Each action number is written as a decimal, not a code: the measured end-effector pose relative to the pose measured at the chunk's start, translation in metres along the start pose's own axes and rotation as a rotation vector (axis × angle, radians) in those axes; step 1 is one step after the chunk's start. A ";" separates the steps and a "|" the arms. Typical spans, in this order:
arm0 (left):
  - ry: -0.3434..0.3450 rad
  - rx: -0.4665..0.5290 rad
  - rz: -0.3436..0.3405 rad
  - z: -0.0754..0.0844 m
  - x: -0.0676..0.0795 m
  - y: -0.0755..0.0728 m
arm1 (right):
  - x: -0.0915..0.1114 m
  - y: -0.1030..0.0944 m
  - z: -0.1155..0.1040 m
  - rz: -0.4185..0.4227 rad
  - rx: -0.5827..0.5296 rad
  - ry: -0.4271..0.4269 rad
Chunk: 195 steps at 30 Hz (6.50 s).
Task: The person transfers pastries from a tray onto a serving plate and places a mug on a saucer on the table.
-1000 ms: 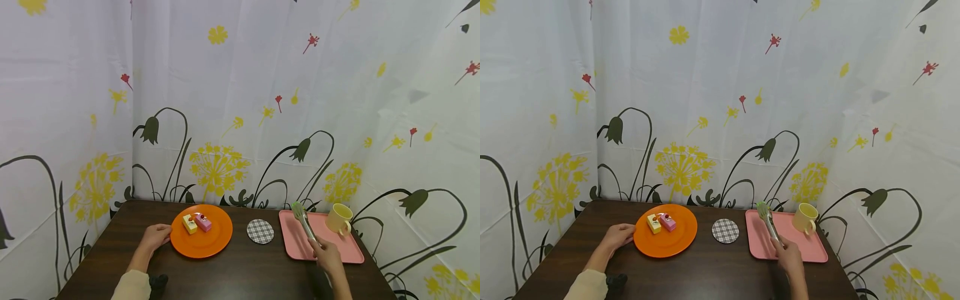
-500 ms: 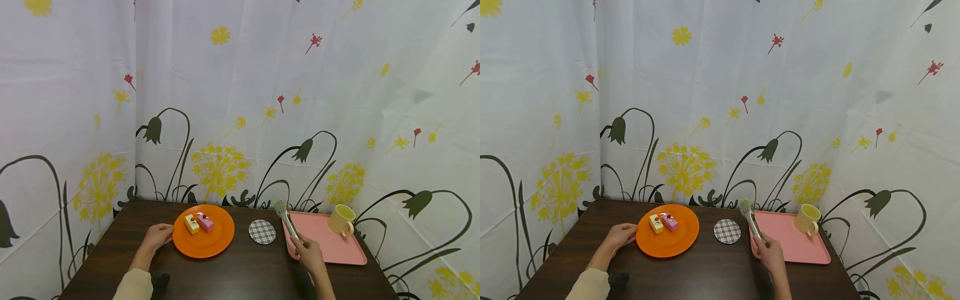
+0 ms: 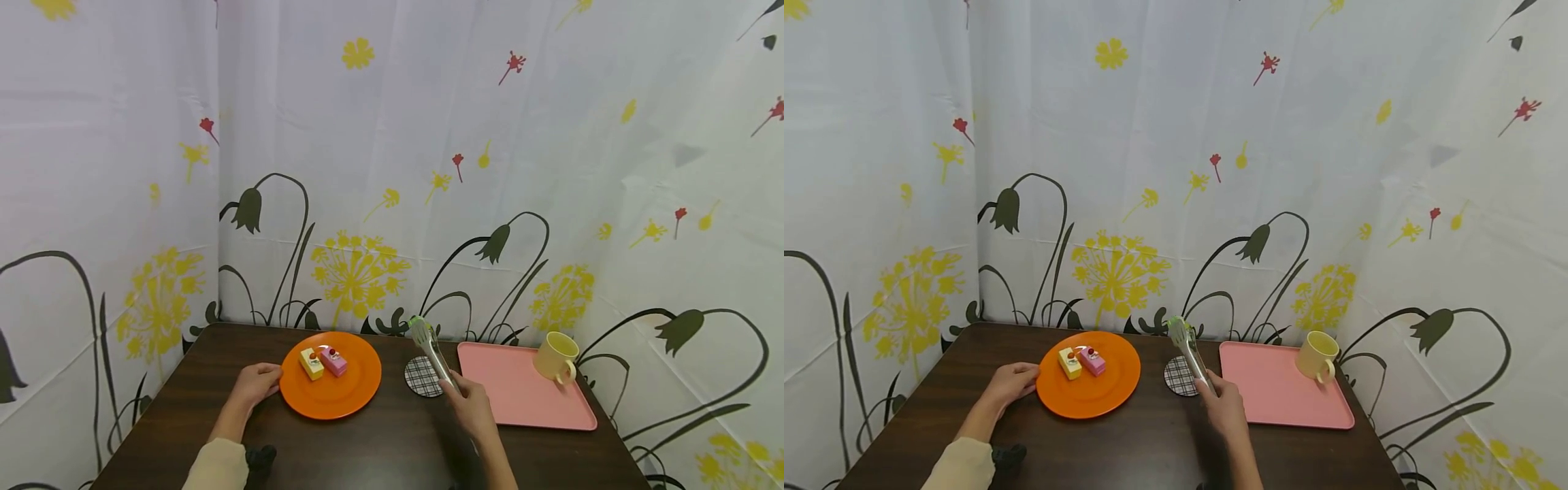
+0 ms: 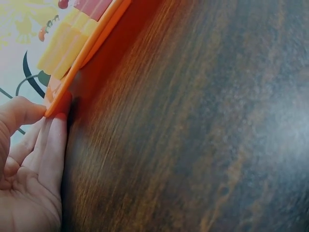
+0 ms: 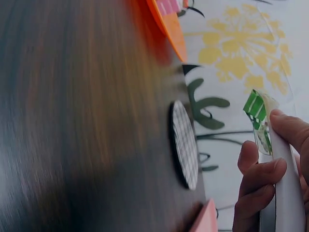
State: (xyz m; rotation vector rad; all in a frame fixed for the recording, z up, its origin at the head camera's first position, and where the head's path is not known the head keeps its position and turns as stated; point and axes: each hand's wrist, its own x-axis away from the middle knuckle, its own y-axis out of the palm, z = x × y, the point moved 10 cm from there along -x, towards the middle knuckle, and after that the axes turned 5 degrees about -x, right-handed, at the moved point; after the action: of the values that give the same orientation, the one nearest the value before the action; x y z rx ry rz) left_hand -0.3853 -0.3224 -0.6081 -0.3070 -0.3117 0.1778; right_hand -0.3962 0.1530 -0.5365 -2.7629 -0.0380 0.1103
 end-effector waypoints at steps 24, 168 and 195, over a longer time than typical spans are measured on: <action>0.026 0.004 0.076 -0.007 -0.009 -0.002 | 0.001 0.076 -0.010 -0.092 0.282 -0.017; -0.006 -0.043 0.061 -0.005 -0.007 0.003 | 0.108 -0.239 0.146 0.254 0.475 0.451; 0.048 -0.080 0.073 0.001 -0.002 0.003 | 0.097 -0.221 0.136 0.019 0.729 0.576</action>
State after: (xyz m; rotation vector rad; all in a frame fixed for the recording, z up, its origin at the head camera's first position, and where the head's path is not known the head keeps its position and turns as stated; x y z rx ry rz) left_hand -0.3878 -0.3194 -0.6086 -0.4020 -0.2603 0.2296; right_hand -0.3131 0.4119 -0.5880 -1.9761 0.1510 -0.5552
